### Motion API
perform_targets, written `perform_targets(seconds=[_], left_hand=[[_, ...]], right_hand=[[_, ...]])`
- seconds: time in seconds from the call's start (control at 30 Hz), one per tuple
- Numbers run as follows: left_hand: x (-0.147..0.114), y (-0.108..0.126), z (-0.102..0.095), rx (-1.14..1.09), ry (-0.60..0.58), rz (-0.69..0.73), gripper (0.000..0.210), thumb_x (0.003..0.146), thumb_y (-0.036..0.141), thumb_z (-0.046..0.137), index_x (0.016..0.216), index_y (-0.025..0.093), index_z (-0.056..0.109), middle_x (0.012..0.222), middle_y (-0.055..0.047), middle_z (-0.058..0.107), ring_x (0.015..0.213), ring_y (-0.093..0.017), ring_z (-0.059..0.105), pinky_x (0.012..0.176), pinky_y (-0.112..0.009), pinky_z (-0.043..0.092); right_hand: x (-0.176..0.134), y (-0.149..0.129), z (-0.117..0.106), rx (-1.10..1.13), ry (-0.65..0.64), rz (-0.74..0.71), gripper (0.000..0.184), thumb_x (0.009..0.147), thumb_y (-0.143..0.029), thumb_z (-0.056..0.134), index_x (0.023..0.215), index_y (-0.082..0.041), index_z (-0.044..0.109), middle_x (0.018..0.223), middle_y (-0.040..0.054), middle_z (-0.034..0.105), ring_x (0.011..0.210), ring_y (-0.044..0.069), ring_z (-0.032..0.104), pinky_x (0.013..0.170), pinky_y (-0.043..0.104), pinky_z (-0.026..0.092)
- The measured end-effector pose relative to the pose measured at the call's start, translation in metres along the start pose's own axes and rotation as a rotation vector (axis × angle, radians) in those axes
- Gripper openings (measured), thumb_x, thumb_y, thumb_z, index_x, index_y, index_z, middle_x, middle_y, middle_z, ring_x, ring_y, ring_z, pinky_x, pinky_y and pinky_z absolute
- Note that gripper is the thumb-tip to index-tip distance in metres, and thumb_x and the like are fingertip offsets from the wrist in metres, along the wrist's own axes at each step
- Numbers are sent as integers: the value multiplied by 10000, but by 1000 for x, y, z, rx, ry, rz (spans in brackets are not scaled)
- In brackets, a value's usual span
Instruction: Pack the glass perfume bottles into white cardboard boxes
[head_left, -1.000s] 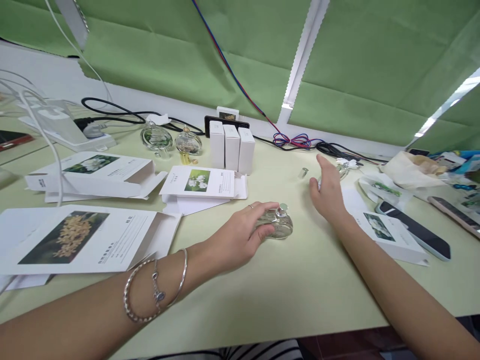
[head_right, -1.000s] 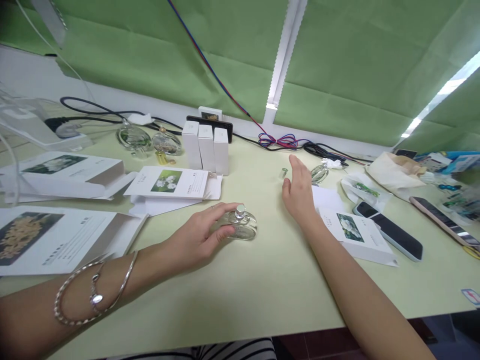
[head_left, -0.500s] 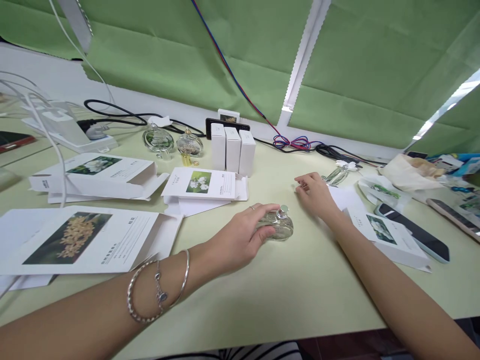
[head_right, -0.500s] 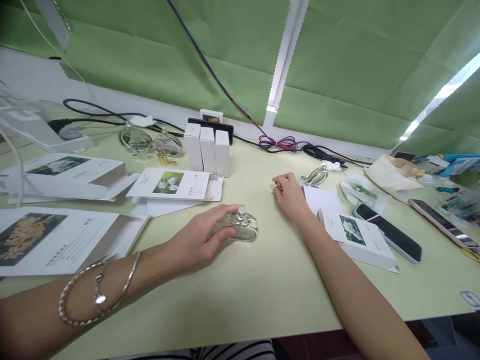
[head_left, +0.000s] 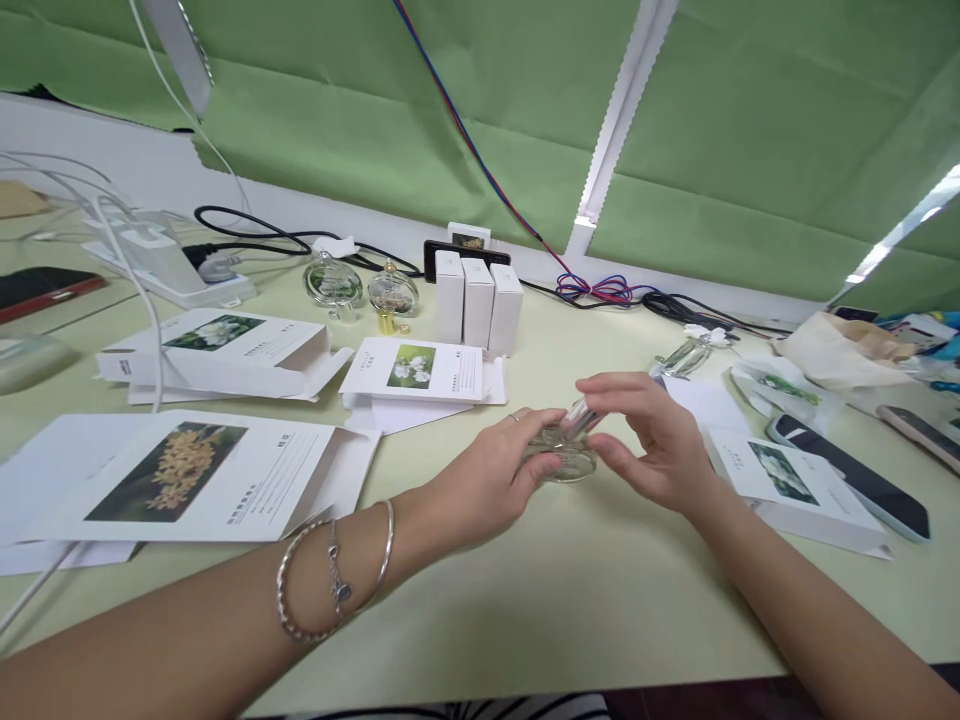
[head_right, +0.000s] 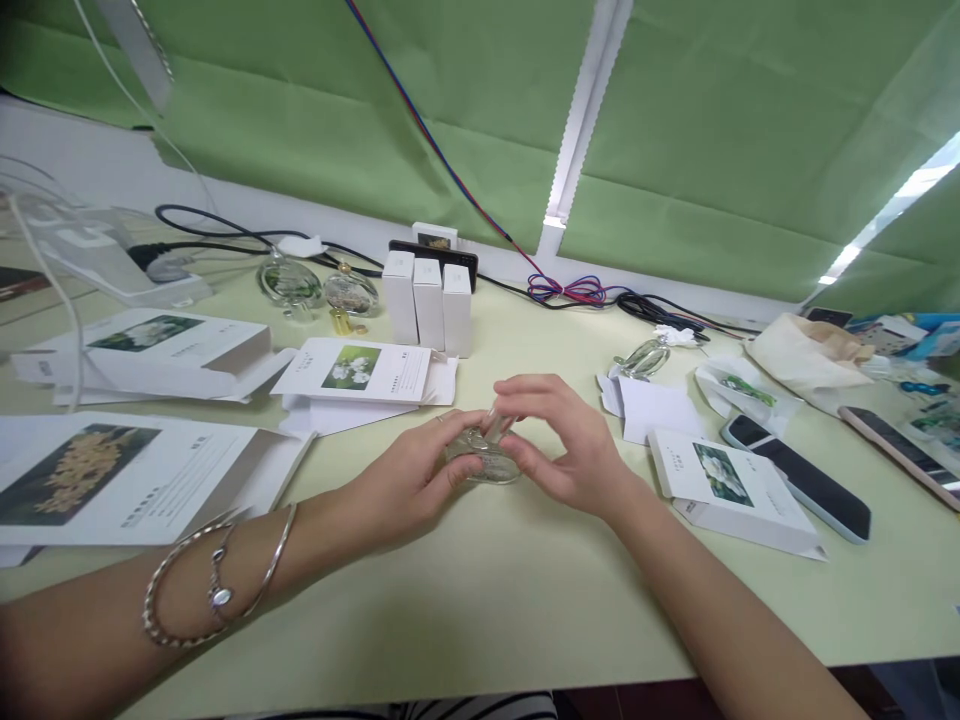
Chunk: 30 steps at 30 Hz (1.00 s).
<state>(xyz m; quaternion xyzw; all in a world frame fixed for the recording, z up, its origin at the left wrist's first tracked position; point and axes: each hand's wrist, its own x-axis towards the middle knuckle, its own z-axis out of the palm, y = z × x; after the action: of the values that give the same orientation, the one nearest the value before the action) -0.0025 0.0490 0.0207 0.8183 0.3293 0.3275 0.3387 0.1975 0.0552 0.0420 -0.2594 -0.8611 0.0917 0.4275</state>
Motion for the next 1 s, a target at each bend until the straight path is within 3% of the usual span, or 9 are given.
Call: perform_targets(seconds=[0.1,0.2,0.33,0.47,0.67,1.0], left_hand=[[-1,-1,1,-5,3,-7,361,898,216,405,1259,202,413,1206,-89,547,1090,-211,535,943,-388,428],[-4,-5,2,13,19,-84,536,880,188,402,1388,203,234,1371,-115,414,1234,-242,428,1011,-422,374],[-7,-11,4,1,1,-171,677,873,169,382,1445,203,21,1431,-129,330,1260,-244,407,1018,-419,374],[-8,-11,4,-3,-12,-201,663,879,188,378,1446,197,34,1450,-126,311,1289,-251,377,1034,-435,358],[-7,-12,5,9,12,-157,621,881,194,383,1438,209,107,1472,-115,282,1319,-251,335,1052,-448,336],[-3,-7,3,53,0,-200,622,865,199,389,1431,174,132,1479,-111,275,1337,-257,310,1085,-455,302]], right_hand=[[-2,3,-1,24,-206,-11,517,793,-211,624,1246,-284,385,1197,102,540,1117,228,530,882,411,499],[-6,8,1,16,-318,59,666,796,-198,611,1338,-292,235,1250,112,494,1078,206,549,886,401,493],[-10,15,5,0,-304,113,669,822,-164,560,1351,-312,178,1246,108,479,978,180,580,835,382,507],[-11,17,7,57,-287,118,650,825,-158,559,1337,-304,185,1208,103,495,895,163,583,829,401,501],[-10,15,7,80,-282,144,588,825,-125,553,1308,-301,268,1226,100,498,1033,188,557,867,411,491],[-11,18,8,111,-277,151,605,820,-111,562,1299,-311,252,1224,98,485,1087,204,543,891,432,478]])
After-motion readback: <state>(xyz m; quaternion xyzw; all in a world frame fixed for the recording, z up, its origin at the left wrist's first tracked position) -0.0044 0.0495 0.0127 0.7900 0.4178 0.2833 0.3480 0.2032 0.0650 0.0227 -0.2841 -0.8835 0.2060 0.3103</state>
